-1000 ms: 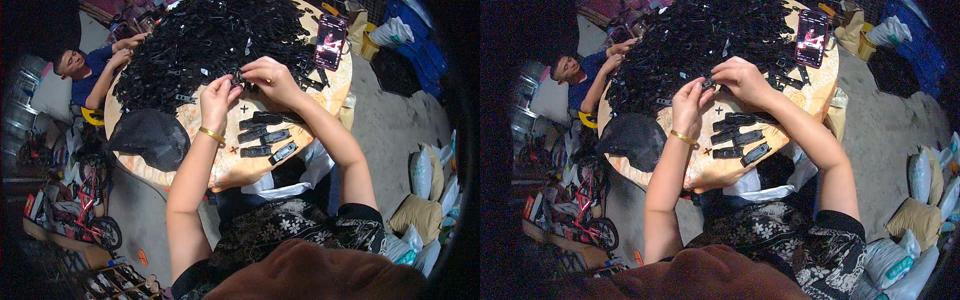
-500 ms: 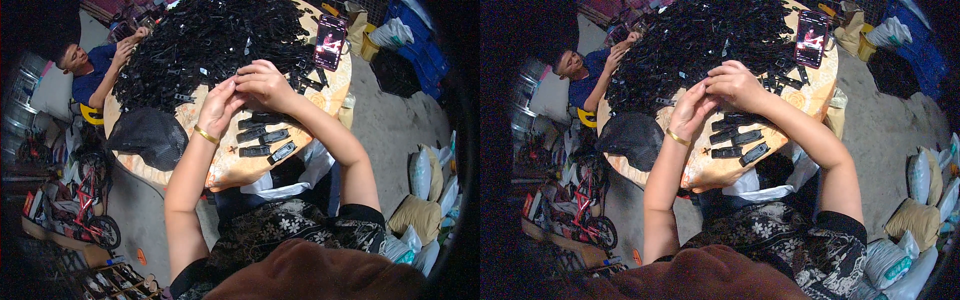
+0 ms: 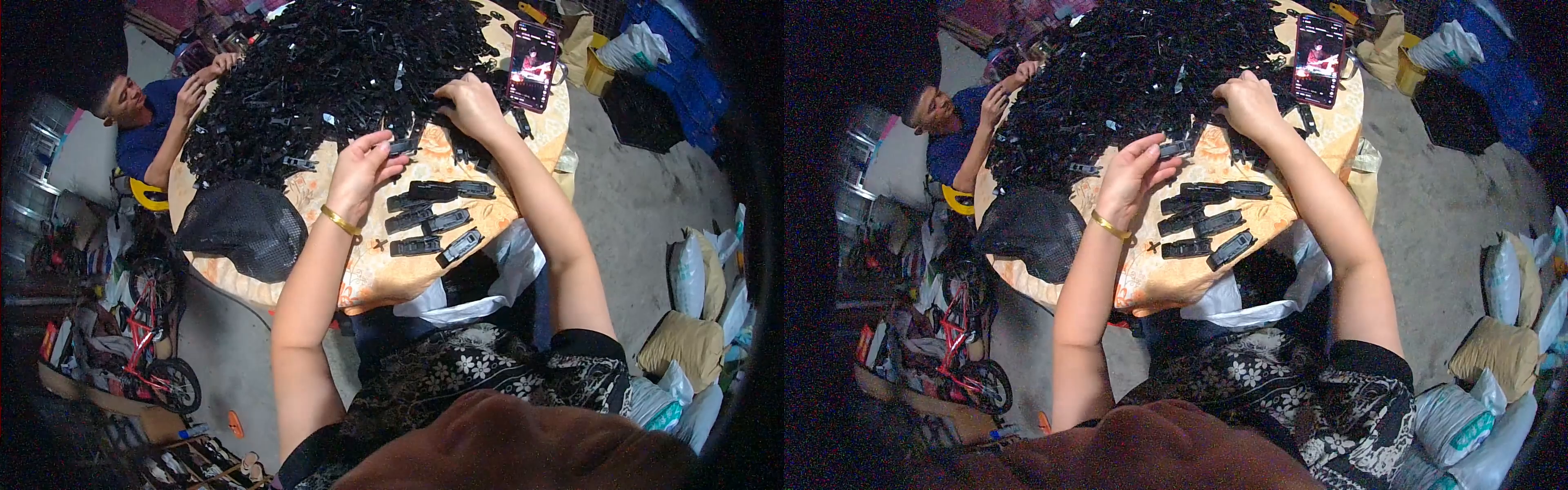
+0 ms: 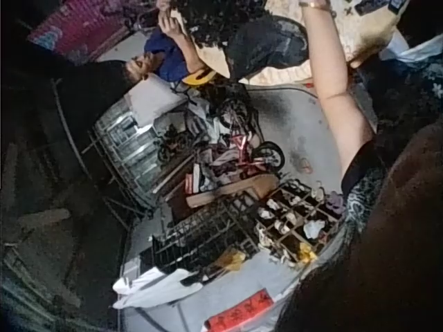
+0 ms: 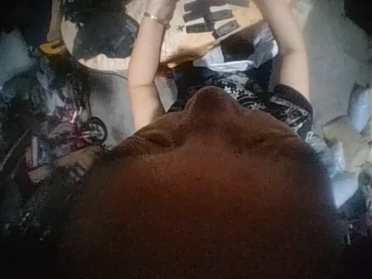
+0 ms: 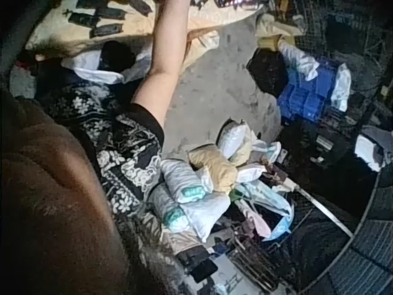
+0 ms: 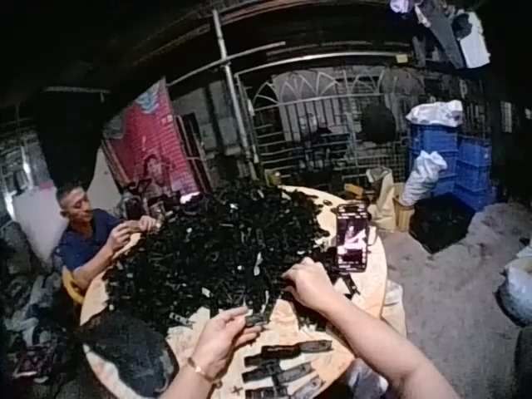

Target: The person assembles plastic components by hand, fitting small plastic pieces together and placing the assembled parts onto the table.

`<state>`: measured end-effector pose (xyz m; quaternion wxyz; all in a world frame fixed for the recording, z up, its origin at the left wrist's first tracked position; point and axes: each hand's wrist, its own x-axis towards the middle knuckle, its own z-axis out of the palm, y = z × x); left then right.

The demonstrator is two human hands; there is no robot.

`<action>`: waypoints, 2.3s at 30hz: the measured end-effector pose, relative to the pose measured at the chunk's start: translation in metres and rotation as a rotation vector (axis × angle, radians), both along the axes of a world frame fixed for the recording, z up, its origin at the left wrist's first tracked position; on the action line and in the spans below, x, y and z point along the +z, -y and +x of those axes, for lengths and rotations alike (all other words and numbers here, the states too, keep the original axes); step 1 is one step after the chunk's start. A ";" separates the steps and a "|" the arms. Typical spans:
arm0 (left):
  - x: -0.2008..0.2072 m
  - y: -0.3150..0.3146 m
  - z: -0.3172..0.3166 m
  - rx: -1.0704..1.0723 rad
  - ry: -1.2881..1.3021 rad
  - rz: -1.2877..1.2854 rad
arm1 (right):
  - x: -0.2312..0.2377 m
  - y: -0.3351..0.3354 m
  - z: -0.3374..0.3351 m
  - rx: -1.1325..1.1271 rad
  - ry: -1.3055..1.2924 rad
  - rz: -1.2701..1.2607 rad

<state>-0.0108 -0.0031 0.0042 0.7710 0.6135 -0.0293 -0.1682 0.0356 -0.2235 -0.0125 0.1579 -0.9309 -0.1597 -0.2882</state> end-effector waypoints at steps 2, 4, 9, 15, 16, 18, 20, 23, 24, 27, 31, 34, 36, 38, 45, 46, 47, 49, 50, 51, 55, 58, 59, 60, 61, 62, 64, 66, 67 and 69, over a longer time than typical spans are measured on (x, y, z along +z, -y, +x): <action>-0.001 0.001 0.000 -0.022 0.000 0.033 | 0.002 0.000 0.001 -0.036 -0.038 -0.073; -0.003 0.001 0.001 0.029 0.022 0.014 | 0.004 -0.004 -0.001 -0.022 0.010 0.083; 0.001 0.003 -0.001 0.093 -0.028 -0.046 | 0.014 -0.016 -0.011 0.418 -0.357 0.883; 0.000 0.000 0.000 0.063 0.008 -0.153 | 0.014 -0.040 -0.023 0.688 -0.483 0.899; 0.001 0.001 0.000 0.058 0.020 -0.146 | 0.014 -0.040 -0.024 0.654 -0.462 0.808; 0.003 0.001 0.000 0.053 0.024 -0.115 | 0.017 -0.040 -0.026 0.651 -0.444 0.800; 0.002 0.001 0.000 0.046 0.028 -0.082 | 0.017 -0.042 -0.028 0.648 -0.423 0.794; 0.000 0.001 0.000 0.017 0.049 -0.103 | 0.013 -0.048 -0.028 0.644 -0.455 0.833; -0.001 0.001 0.000 0.031 0.050 -0.126 | 0.013 -0.048 -0.027 0.645 -0.455 0.833; 0.000 0.003 0.000 0.071 0.062 -0.144 | 0.015 -0.047 -0.030 0.617 -0.397 0.870; 0.002 0.002 0.000 0.119 0.058 -0.064 | 0.011 -0.044 -0.026 0.615 -0.242 0.971; 0.002 0.001 -0.003 -0.077 0.033 0.019 | 0.015 -0.049 -0.035 0.293 -0.115 0.489; 0.000 0.004 -0.006 -0.068 0.049 0.030 | 0.013 -0.053 -0.034 0.409 0.164 0.342; -0.001 0.007 -0.008 -0.049 0.083 0.051 | 0.008 -0.051 -0.036 0.387 0.060 0.231; -0.008 -0.002 0.001 -0.044 0.042 -0.029 | 0.008 -0.054 -0.037 0.654 -0.133 0.200; -0.008 -0.001 0.001 -0.043 0.042 -0.029 | 0.005 -0.054 -0.034 0.669 -0.106 0.223; -0.007 0.000 0.001 -0.028 0.034 -0.030 | 0.004 -0.053 -0.033 0.683 -0.080 0.247; -0.005 0.000 0.001 -0.013 0.025 -0.031 | 0.005 -0.052 -0.031 0.649 -0.038 0.282; -0.004 0.000 0.001 0.014 0.036 -0.036 | 0.006 -0.050 -0.030 0.615 0.005 0.317; -0.003 0.000 0.001 0.043 0.047 -0.040 | 0.007 -0.050 -0.030 0.588 0.074 0.320; -0.002 0.000 0.001 0.130 0.060 0.004 | 0.015 -0.046 -0.032 0.603 0.213 0.207; -0.004 -0.001 0.002 0.106 0.057 0.033 | 0.019 -0.051 -0.039 0.569 0.159 0.203; -0.004 0.000 0.002 0.114 0.066 0.034 | 0.018 -0.051 -0.039 0.569 0.159 0.203; -0.004 0.001 0.001 0.120 0.074 0.034 | 0.018 -0.050 -0.039 0.565 0.168 0.193; -0.005 0.002 0.001 0.119 0.075 0.035 | 0.018 -0.050 -0.039 0.561 0.178 0.182; -0.006 0.003 0.000 0.137 0.117 0.047 | 0.019 -0.050 -0.040 0.560 0.178 0.183; -0.010 0.003 0.000 0.155 0.159 0.059 | 0.023 -0.052 -0.043 0.569 0.205 0.097; -0.015 0.003 0.002 0.114 0.191 0.031 | 0.018 -0.055 -0.042 0.578 0.236 0.088; -0.016 0.004 0.002 0.112 0.191 0.031 | 0.016 -0.056 -0.042 0.587 0.267 0.079; -0.017 0.004 0.001 0.114 0.224 0.048 | 0.016 -0.056 -0.044 0.578 0.283 0.104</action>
